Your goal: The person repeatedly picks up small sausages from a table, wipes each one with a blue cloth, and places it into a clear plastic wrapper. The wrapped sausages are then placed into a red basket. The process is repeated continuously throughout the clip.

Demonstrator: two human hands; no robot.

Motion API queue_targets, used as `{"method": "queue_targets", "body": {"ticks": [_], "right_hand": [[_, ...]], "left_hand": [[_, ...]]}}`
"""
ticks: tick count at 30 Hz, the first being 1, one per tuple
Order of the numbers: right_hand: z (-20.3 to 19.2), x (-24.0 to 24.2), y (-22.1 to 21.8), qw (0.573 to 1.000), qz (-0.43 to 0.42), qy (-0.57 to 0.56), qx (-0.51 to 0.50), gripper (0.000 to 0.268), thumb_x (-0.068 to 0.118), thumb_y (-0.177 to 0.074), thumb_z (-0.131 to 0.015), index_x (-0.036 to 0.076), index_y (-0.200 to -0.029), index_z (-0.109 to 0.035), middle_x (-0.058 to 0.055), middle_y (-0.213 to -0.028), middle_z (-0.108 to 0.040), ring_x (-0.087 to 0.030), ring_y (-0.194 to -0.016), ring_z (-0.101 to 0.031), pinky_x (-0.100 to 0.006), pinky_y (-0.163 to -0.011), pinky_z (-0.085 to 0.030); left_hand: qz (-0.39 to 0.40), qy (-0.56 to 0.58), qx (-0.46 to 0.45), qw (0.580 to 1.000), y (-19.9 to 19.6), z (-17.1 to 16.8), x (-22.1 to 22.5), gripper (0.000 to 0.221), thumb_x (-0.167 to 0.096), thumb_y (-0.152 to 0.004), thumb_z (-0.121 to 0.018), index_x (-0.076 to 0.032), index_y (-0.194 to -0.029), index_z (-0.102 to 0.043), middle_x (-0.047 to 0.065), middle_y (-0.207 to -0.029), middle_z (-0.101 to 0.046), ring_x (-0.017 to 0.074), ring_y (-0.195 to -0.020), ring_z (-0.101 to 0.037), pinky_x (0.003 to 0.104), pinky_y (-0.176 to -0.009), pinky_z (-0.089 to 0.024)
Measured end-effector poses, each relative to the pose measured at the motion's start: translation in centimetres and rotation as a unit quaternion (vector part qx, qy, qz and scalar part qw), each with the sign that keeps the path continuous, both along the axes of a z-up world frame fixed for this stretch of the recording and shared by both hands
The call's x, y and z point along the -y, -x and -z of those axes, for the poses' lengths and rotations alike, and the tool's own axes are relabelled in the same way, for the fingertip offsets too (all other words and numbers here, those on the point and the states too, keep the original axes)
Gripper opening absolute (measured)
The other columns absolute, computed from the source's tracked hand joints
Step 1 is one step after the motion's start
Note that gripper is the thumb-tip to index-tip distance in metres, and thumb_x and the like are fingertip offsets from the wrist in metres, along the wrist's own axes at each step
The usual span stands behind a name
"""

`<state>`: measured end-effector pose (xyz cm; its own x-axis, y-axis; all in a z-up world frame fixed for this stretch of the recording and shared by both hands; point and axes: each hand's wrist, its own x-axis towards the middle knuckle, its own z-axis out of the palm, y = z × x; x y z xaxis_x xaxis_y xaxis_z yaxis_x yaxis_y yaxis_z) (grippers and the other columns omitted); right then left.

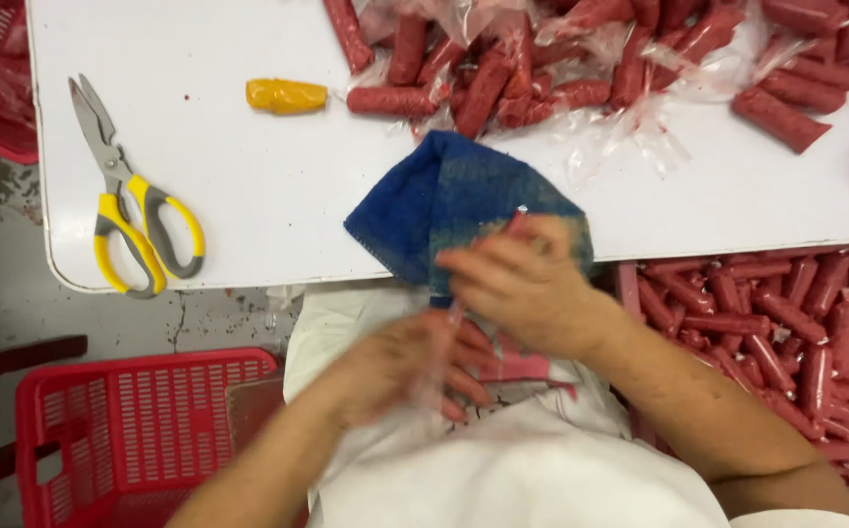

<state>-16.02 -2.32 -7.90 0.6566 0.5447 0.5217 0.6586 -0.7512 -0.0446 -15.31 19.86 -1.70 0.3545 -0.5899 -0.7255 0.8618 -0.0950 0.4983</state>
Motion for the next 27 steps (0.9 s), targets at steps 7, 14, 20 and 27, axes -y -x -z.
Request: {"method": "queue_targets", "body": {"ticks": [7,14,20,27], "right_hand": [[-8.7,1.8,1.7,0.880,-0.229,-0.222,-0.351,0.036,0.020,-0.103,-0.042,0.010,-0.096,-0.076,-0.007,-0.100,-0.074,-0.032,-0.083,-0.068,-0.046,-0.076,-0.057],[-1.4,-0.9,3.2,0.540,0.035,-0.773,-0.330,0.009,-0.009,-0.079,-0.073,-0.008,-0.087,-0.070,-0.021,-0.087,-0.070,-0.030,-0.078,-0.065,-0.046,-0.077,-0.052],[-4.3,3.5,-2.4,0.848,-0.045,-0.433,-0.303,0.003,0.004,-0.084,-0.077,0.001,-0.084,-0.077,-0.013,-0.094,-0.076,-0.043,-0.142,-0.046,-0.036,-0.111,-0.042],[-7.7,5.1,-7.0,0.796,-0.179,-0.261,-0.515,0.016,0.016,-0.089,-0.072,0.013,-0.104,-0.078,-0.004,-0.105,-0.077,-0.026,-0.125,-0.052,-0.049,-0.122,-0.023]], "left_hand": [[0.120,0.054,0.587,0.799,-1.2,0.0,-1.9,0.022,-0.022,-0.097,-0.063,-0.009,-0.083,-0.071,0.004,-0.058,-0.061,0.0175,-0.051,-0.057,0.029,-0.048,-0.048],[-0.035,0.091,0.381,0.919,2.5,7.9,5.1,0.037,-0.028,-0.100,-0.059,-0.005,-0.073,-0.070,0.012,-0.057,-0.062,0.0260,-0.057,-0.060,0.038,-0.063,-0.053],[-0.056,-0.059,0.814,0.575,-4.7,1.8,3.2,0.017,-0.023,-0.100,-0.058,-0.012,-0.091,-0.069,0.007,-0.076,-0.064,0.0286,-0.070,-0.066,0.040,-0.058,-0.054],[0.073,0.057,0.741,0.665,-8.6,-1.4,2.8,0.040,-0.043,-0.097,-0.060,-0.009,-0.117,-0.049,0.015,-0.129,-0.054,0.0288,-0.109,-0.063,0.039,-0.073,-0.055]]}}
